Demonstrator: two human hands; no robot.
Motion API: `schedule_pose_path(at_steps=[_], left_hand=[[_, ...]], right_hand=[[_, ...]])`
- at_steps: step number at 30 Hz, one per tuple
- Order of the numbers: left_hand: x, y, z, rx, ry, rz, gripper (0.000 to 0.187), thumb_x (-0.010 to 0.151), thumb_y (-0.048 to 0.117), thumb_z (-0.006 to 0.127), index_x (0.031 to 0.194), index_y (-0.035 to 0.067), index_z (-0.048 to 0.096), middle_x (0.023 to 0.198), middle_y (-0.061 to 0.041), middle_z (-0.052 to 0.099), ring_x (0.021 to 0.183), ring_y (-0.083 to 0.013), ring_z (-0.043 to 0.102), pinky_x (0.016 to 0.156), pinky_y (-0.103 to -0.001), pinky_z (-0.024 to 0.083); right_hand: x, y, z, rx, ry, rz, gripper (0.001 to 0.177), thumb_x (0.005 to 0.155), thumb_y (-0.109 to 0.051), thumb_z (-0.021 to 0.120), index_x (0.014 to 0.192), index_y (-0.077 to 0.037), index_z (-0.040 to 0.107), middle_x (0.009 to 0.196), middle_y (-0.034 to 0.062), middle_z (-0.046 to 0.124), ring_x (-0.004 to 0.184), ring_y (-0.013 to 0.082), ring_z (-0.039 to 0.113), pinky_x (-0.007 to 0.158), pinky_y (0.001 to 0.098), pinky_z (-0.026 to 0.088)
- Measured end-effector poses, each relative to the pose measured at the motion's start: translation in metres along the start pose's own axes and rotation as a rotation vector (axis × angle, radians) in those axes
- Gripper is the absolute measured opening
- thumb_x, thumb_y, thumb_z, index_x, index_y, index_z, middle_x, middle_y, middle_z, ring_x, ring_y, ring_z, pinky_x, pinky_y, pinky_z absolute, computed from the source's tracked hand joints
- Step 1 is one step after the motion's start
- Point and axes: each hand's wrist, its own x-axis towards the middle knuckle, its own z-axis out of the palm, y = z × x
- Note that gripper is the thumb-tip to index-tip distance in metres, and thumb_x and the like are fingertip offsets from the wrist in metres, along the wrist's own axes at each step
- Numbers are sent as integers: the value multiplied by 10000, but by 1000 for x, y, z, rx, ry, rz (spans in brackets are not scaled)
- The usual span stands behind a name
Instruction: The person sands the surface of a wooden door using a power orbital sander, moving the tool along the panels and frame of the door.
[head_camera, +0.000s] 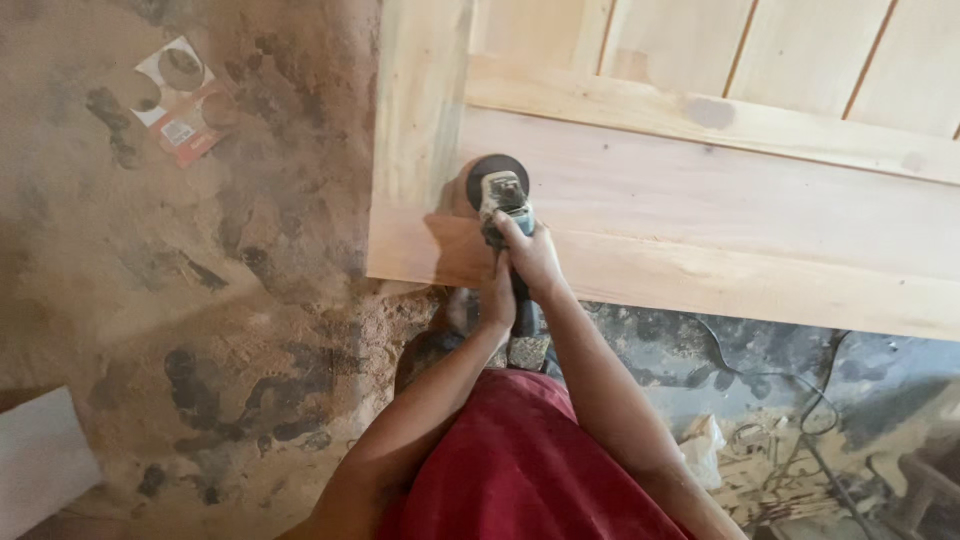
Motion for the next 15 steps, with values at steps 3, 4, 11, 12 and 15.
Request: schedule_pose_path(at_steps=[3,4,11,12,15], left_hand=[[-13,-8,33,43,-64,-80,601,1073,484,424,1219,-43,675,1081,-211,707,959,-255,649,843,-395,511],[-18,-13,46,124,-74,-56,594,1063,493,423,1252,-21,650,1099,-201,701,978,-256,654,857,-387,507],[-51,-48,146,253,-182,-22,556,1031,498,483,1218,-2,641,1073,-189,728,999,-280,708,849,-394,542],[-53,-49,156,233,-188,19,549,1030,482,495,1204,-14,653,1061,-195,733,1002,-284,711,854,-395,540],[-55,-48,172,222,-196,51,535,1025,451,524,1163,-37,694,1013,-209,748,984,-294,727,851,-396,539]], right_hand=[[-3,-5,-33,-28,57,41,443,928,-414,681,1067,4,723,883,51,721,740,95,650,652,264,546],[-5,-6,-49,-59,92,75,453,927,-420,672,1069,7,722,869,55,716,723,100,646,635,266,543],[-23,-9,-167,107,129,182,468,947,-406,620,1116,30,649,862,110,680,694,202,640,597,359,541],[-21,-8,-176,122,144,141,463,950,-402,621,1119,26,661,893,91,695,734,172,657,631,335,555],[-16,-2,-197,143,139,93,452,976,-395,617,1128,27,669,925,73,694,767,145,660,663,313,559]])
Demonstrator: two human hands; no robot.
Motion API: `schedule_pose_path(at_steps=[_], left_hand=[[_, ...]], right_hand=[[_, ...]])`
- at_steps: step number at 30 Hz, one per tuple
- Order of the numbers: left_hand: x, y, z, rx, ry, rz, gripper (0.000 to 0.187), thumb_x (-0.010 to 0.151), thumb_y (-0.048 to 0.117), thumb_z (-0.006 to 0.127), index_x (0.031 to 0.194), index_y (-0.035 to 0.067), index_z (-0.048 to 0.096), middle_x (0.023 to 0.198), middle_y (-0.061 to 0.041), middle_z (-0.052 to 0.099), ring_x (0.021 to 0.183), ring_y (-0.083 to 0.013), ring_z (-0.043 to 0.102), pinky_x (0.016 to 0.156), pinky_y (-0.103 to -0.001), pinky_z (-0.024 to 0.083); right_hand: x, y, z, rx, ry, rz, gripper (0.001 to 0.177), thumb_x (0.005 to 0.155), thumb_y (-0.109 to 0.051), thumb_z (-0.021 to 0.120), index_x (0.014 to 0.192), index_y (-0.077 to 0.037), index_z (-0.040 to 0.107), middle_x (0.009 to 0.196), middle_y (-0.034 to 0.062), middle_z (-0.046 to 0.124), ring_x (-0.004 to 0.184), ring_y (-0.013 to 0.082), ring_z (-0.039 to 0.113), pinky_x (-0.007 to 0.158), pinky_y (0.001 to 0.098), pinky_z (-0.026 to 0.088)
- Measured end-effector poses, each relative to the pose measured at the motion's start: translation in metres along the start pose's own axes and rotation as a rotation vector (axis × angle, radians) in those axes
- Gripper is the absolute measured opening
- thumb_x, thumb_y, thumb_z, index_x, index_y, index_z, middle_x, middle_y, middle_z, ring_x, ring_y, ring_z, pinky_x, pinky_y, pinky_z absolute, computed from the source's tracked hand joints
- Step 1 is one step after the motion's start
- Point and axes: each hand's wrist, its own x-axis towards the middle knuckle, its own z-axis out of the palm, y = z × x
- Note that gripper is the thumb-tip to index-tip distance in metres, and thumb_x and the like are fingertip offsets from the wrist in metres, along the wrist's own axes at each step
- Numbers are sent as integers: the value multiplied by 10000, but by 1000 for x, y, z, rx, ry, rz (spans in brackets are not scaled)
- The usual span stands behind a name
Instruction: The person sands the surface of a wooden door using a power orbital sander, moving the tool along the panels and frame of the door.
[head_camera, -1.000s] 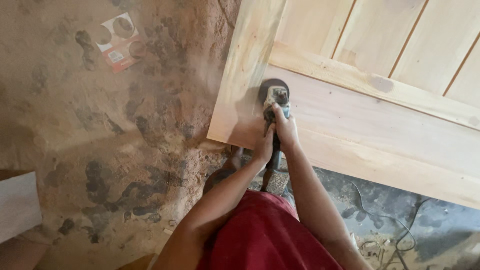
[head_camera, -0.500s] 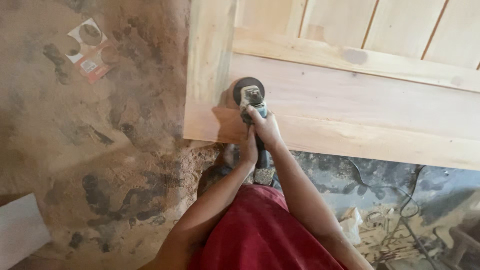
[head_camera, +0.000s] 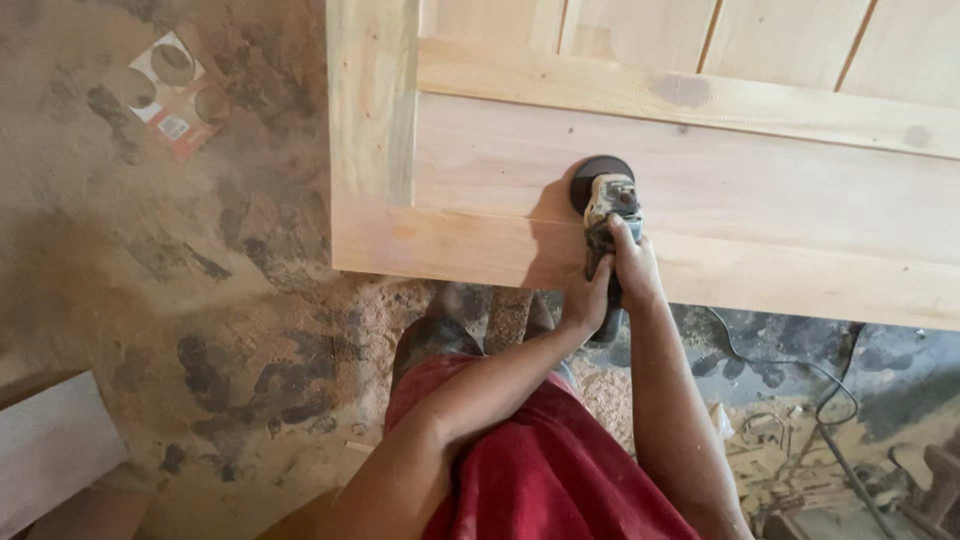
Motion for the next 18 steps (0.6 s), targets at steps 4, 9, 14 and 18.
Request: schedule_pose_path(at_steps=[4,9,14,18], left_hand=[[-1,10,-11,-26,22,-48,523,1015,448,540,1144,-29,710,999,-204,759,951,-295,739,821,-398,546],[6,26,-69,25,95,-48,514,1016,447,518,1177,-3,707,1015,-174,751,947,-274,725,835,-379,531],[18,16,-124,-31,115,63,505,1066,429,458,1198,-15,658,1051,-163,712,962,-236,683,861,-366,522],[29,3,-163,-182,153,-54,536,1080,449,453,1161,-35,670,1015,-161,711,932,-216,652,842,-363,510]], right_hand=[[1,2,11,16,23,42,422,968,-383,620,1114,9,676,903,70,694,743,151,658,647,319,555],[1,3,73,-133,0,-8,416,960,-392,632,1069,1,712,850,41,686,710,126,628,614,298,520],[-3,4,141,-82,-38,67,402,932,-370,661,1043,15,691,789,64,658,627,160,596,551,325,493],[-7,5,189,-135,-113,-14,410,923,-373,675,1071,7,712,862,31,701,720,105,621,637,290,522]])
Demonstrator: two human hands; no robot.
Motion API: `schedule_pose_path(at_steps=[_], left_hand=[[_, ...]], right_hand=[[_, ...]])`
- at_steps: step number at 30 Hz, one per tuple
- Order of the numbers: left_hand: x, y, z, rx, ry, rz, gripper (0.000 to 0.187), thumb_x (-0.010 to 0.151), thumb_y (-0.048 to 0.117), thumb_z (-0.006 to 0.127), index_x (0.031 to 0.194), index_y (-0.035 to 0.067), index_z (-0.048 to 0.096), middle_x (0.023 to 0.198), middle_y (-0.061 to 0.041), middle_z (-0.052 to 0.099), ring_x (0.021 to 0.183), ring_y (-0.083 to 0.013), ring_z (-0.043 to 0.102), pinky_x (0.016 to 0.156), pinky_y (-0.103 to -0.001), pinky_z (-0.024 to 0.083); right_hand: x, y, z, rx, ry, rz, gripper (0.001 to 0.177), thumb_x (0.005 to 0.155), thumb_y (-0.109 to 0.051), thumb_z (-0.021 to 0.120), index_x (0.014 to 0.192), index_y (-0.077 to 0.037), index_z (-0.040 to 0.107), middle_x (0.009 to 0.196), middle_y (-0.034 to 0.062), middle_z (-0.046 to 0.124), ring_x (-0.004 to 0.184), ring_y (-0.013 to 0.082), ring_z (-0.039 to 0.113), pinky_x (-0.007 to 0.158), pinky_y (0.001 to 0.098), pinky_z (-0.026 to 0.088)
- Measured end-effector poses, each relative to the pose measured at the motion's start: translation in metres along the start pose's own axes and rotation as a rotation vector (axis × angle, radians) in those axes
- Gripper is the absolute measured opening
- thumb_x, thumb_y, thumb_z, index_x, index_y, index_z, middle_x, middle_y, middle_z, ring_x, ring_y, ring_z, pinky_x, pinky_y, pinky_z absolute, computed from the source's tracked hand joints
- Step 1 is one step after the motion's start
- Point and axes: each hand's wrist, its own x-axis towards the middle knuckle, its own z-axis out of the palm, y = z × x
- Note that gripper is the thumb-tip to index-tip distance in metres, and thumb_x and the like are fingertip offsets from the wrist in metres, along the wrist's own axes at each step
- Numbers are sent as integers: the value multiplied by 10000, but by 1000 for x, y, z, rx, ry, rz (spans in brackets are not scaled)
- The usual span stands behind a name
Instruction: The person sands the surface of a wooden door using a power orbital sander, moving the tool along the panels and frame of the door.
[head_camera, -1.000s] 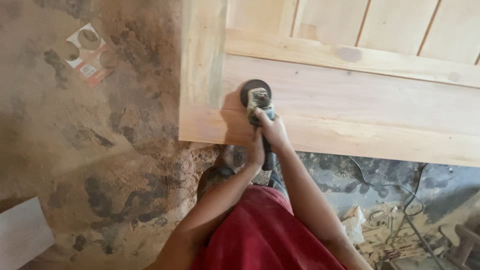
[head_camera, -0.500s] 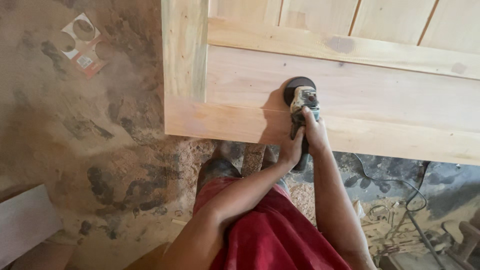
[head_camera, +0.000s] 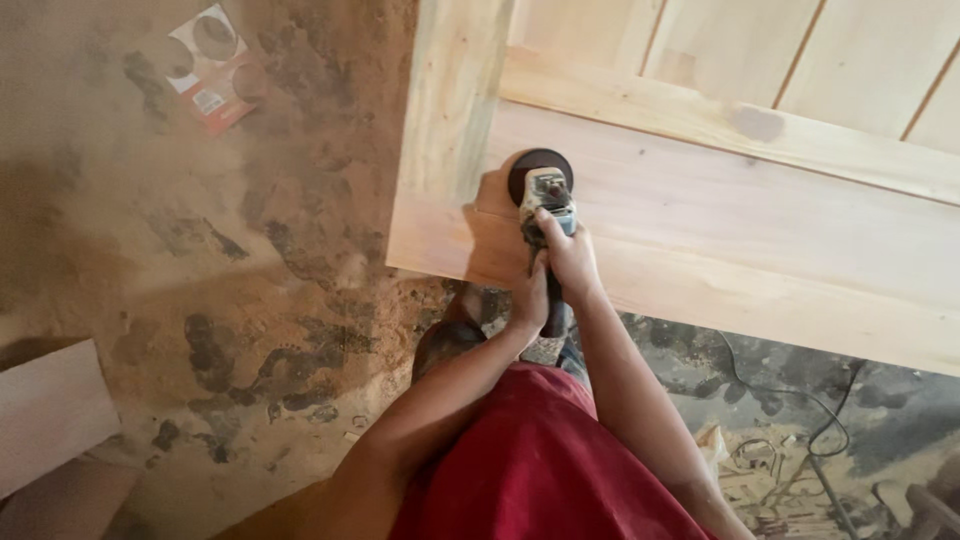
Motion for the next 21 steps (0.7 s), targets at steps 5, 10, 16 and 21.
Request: schedule_pose_path(at_steps=[5,10,16,21], left_hand=[[5,3,-32,-117,17,-13,537,1069,458,446,1213,-17,651,1077,-108,689,991,-189,624,875,-341,496],[-3,-6,-42,4,-9,-15,540,1080,443,386,1242,-4,642,1098,-100,702,1023,-180,647,900,-326,492],[-2,-22,-11,-113,-25,62,518,1093,399,357,1224,-13,643,1123,-131,684,1031,-204,634,902,-352,496],[-22,-33,40,-34,-53,-51,548,1093,453,378,1233,-2,649,1110,-164,674,989,-222,630,882,-374,507]], right_hand=[[-1,1,34,-61,-19,-21,415,924,-379,679,1064,9,725,891,32,719,778,98,637,699,284,536],[-10,15,33,-50,17,-98,403,927,-364,687,1071,10,716,912,36,718,824,109,641,744,291,541],[-2,5,4,-185,-31,-160,414,917,-370,688,1083,8,717,913,47,745,845,108,666,779,292,559],[-14,9,-59,-167,38,-21,432,913,-408,665,1079,-15,729,914,46,743,829,120,677,751,292,560]])
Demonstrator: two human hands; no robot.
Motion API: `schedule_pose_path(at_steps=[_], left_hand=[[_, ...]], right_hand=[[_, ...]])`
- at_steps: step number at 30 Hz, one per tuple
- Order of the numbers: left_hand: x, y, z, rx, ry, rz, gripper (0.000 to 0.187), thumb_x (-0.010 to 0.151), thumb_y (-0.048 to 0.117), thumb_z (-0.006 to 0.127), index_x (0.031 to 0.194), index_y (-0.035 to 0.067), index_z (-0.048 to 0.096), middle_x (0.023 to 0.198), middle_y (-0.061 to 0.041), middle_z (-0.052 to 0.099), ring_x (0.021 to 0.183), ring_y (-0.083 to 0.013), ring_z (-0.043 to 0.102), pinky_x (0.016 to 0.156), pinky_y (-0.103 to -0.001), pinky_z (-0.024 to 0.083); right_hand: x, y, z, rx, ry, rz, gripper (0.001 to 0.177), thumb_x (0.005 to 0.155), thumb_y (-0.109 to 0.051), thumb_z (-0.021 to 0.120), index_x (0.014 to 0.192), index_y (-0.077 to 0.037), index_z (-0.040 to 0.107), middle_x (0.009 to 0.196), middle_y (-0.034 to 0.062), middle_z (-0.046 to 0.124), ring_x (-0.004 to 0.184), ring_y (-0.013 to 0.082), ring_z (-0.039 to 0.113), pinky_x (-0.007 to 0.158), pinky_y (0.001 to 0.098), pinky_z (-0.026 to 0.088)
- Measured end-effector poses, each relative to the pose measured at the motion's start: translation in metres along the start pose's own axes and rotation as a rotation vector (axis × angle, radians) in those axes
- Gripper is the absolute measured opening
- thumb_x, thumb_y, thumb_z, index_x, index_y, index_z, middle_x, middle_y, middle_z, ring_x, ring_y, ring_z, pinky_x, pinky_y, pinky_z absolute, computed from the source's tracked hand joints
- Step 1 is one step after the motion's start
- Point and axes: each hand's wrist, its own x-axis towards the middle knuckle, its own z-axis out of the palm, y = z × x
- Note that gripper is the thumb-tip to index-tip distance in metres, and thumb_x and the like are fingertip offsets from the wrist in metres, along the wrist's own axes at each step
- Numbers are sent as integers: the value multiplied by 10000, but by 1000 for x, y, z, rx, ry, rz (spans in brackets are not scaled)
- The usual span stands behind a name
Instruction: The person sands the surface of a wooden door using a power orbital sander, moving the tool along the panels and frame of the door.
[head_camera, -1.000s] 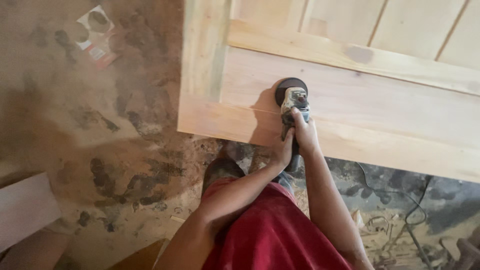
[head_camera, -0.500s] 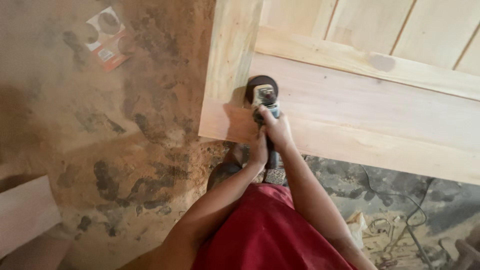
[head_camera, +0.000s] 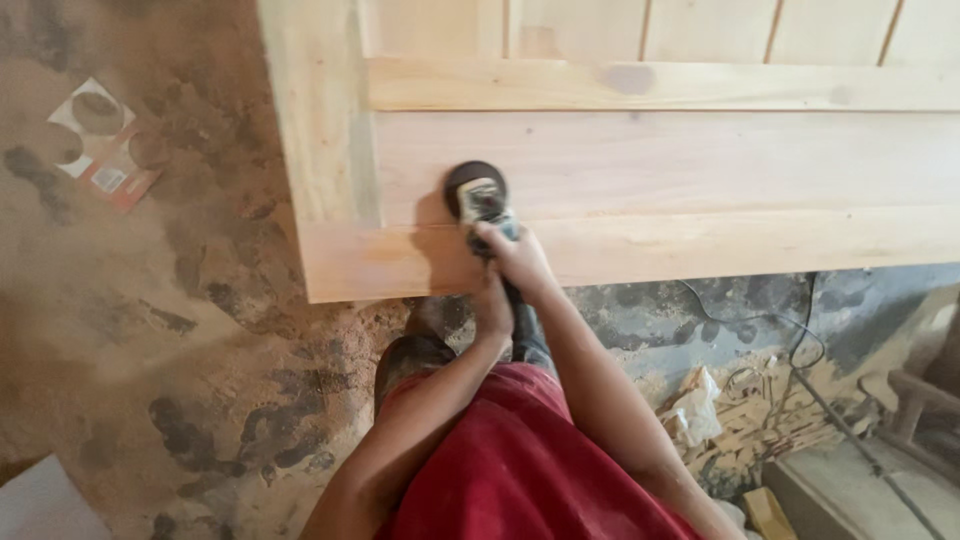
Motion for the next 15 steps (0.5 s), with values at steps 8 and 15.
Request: schedule_pose_path(at_steps=[8,15], left_hand=[[-34,-49,170,167,-181,61,579,1037,522,430,1249,12,606,1062,-163,723,921,-228,710,814,-352,578],[-57,-74,271,331,-160,18,538,1004,495,554,1004,-20,712,851,-228,737,824,-338,734,724,-432,536]], right_hand=[[4,66,-189,351,120,64,480,958,-392,661,1211,16,658,1026,89,694,875,163,662,748,319,560],[-1,88,-305,388,167,110,497,965,-421,610,1248,-13,627,1054,99,683,880,179,672,742,334,575]])
